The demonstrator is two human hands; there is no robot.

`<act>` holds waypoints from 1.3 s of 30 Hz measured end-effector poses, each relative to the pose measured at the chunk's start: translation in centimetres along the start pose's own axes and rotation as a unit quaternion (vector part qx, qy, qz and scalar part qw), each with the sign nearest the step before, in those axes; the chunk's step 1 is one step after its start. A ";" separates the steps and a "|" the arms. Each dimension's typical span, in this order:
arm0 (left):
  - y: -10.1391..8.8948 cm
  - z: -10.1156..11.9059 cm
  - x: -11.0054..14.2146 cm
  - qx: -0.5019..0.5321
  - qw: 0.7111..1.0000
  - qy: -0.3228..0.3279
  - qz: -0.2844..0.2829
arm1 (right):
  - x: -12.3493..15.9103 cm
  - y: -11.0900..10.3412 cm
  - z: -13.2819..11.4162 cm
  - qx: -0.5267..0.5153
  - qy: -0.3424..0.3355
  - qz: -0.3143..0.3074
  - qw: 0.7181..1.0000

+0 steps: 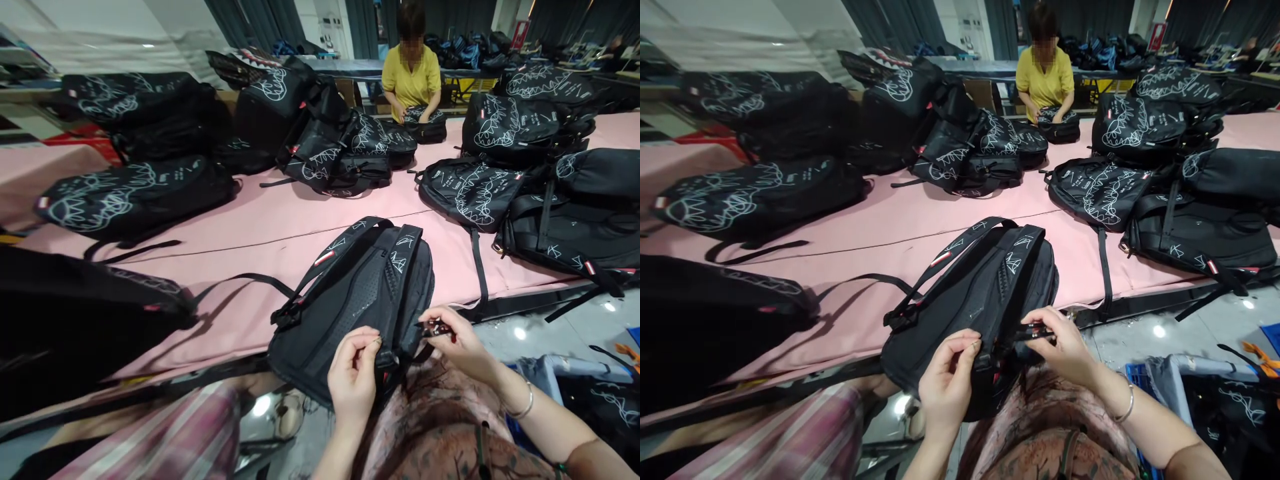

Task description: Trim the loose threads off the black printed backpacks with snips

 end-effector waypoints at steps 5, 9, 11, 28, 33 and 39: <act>0.4 -0.1 0.4 0.008 1.000 0.002 0.004 | -1.1 -1.1 -2.7 0.145 -0.102 -0.059 0.982; 0.6 0.4 0.7 0.000 1.000 0.029 0.003 | -1.8 -0.8 -3.7 0.175 -0.151 -0.074 0.970; 0.6 0.5 0.8 -0.003 0.999 0.035 0.001 | -2.0 -0.3 -4.1 0.202 -0.173 -0.090 0.960; 1.0 -2.6 0.2 0.104 0.988 -0.109 -0.039 | -3.5 0.8 -4.4 0.219 -0.207 -0.113 0.947; 1.1 -3.4 0.1 0.144 0.979 -0.137 -0.043 | -3.5 0.3 -4.1 0.186 -0.201 -0.078 0.959; 1.5 -3.0 0.1 0.145 0.979 -0.132 -0.062 | -3.5 1.1 -4.4 0.172 -0.212 -0.099 0.957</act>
Point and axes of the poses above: each hand's wrist, its own x-axis away from the middle knuckle, its own y-axis out of the palm, z = x × y, the point moved 9 cm from there along -x, towards the middle knuckle, and after that the axes turned 14 degrees about -y, right-handed, at the moved point
